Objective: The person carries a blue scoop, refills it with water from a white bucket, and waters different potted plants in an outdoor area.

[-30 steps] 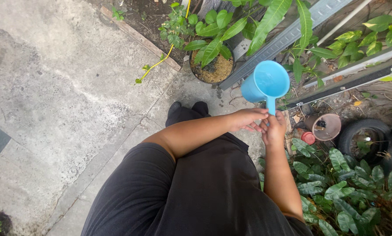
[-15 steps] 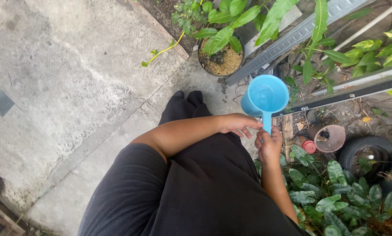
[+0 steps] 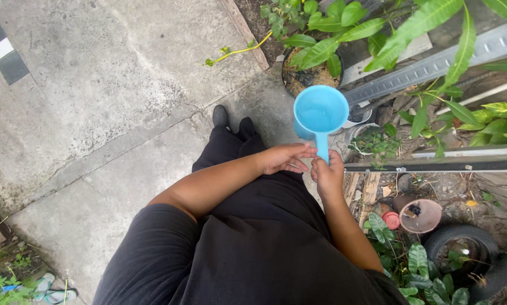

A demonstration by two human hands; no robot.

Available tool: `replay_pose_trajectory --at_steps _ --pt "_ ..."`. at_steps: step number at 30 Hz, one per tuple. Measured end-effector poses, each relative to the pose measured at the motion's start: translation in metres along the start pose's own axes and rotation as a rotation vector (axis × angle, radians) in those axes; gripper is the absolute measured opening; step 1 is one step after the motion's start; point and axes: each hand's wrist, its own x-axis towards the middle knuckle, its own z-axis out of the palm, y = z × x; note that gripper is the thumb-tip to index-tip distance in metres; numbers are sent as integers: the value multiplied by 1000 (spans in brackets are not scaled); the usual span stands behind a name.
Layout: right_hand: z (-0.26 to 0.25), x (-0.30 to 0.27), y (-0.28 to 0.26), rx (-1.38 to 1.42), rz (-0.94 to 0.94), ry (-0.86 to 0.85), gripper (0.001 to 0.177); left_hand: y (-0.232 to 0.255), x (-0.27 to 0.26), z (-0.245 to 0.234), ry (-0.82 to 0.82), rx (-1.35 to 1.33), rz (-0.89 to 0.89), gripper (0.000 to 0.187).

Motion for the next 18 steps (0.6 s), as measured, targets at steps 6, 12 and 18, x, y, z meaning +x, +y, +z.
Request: replay_pose_trajectory --at_steps 6,12,18 --pt "71 26 -23 43 -20 -79 15 35 -24 -51 -13 -156 128 67" --pt "146 74 -30 -14 -69 -45 13 95 -58 -108 42 -128 147 61" --pt "228 119 -49 -23 -66 28 9 154 -96 -166 -30 -129 162 60"
